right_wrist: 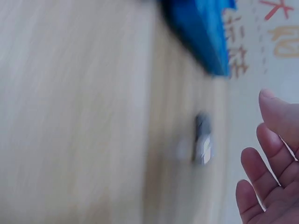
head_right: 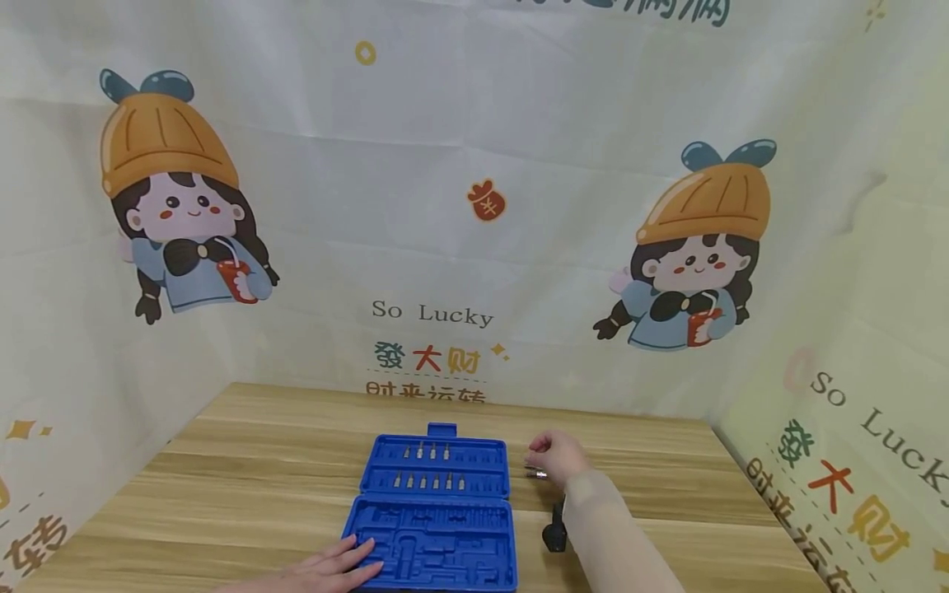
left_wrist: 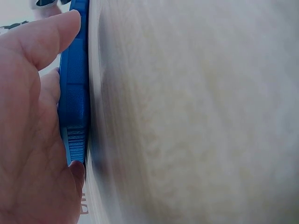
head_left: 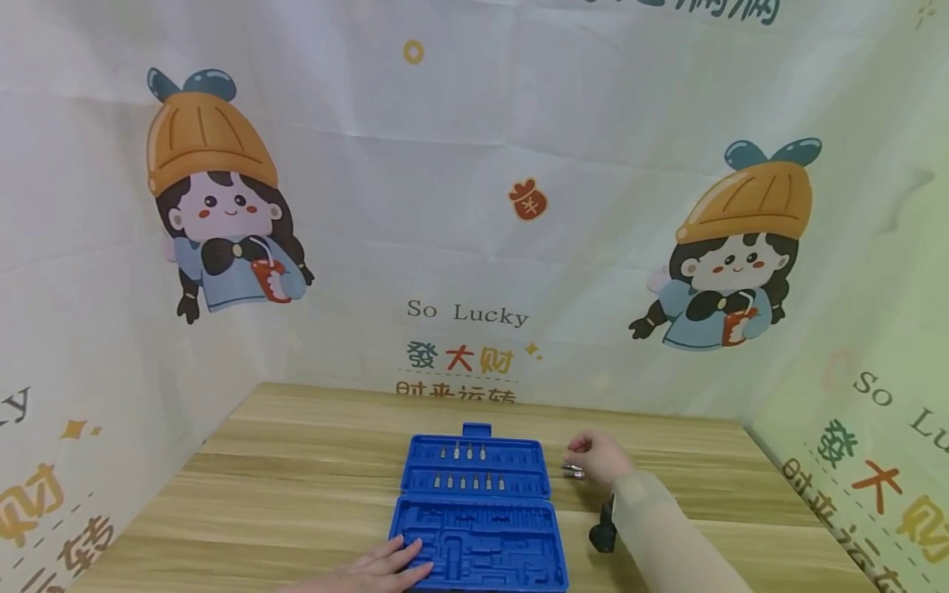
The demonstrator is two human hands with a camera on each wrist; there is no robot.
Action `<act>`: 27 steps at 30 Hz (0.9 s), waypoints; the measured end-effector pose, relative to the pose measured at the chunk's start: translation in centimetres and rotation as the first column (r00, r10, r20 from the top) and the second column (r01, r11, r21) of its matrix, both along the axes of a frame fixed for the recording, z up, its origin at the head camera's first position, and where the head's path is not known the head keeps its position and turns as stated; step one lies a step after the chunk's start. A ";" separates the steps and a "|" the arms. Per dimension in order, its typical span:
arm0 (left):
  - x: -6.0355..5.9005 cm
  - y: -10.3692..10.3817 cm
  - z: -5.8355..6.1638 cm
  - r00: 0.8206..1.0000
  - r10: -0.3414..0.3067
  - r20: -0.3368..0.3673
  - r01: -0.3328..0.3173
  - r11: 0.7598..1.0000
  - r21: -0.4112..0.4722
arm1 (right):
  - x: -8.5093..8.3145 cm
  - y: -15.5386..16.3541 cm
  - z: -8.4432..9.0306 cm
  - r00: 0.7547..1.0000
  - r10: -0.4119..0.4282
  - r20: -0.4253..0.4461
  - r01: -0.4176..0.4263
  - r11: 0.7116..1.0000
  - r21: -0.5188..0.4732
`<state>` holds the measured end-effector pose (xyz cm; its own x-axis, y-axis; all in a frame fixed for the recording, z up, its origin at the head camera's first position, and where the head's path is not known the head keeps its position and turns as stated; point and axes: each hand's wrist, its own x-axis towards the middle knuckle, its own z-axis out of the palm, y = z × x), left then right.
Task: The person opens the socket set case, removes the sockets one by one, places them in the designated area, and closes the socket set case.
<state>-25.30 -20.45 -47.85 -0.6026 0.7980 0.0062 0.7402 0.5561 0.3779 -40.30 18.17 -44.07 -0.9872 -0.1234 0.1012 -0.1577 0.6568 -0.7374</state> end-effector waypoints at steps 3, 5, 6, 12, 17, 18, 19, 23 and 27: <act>0.0 -0.1 0.0 1.000 -0.001 -0.003 0.001 1.000 0.008 | 0.0 -1.5 0.8 1.000 0.010 0.007 -0.009 0.999 -0.034; -0.1 -0.2 -0.1 1.000 -0.002 -0.008 0.002 1.000 0.010 | -0.3 -2.5 0.7 1.000 0.016 0.022 -0.014 0.997 -0.075; -0.1 -0.2 -0.1 1.000 -0.002 -0.014 0.002 1.000 0.009 | -0.3 -3.1 0.7 0.999 0.014 0.029 -0.011 0.995 -0.099; -0.2 0.0 -0.3 0.999 -0.010 -0.044 0.010 1.000 0.000 | -0.4 -6.5 0.3 0.998 -0.002 0.056 0.015 0.972 -0.236; 0.0 0.0 -0.5 0.999 0.007 -0.037 -0.007 1.000 0.001 | -0.7 -8.9 -1.1 0.997 -0.030 0.077 0.054 0.945 -0.323; 0.0 0.0 -0.5 0.999 0.011 -0.039 -0.011 1.000 0.000 | -0.8 -9.3 -1.3 0.996 -0.034 0.084 0.060 0.941 -0.333; 0.1 0.0 -0.5 0.999 0.015 -0.039 -0.015 1.000 0.001 | -0.8 -9.7 -1.5 0.995 -0.035 0.090 0.063 0.939 -0.338; 0.3 0.1 -0.4 0.999 0.030 -0.039 -0.030 1.000 0.002 | -0.3 -11.1 -1.5 0.992 -0.066 0.105 0.095 0.949 -0.300; 0.1 0.2 -0.5 0.999 0.032 -0.037 -0.033 0.999 -0.010 | 0.3 -12.1 -0.9 0.990 -0.104 0.095 0.118 0.981 -0.157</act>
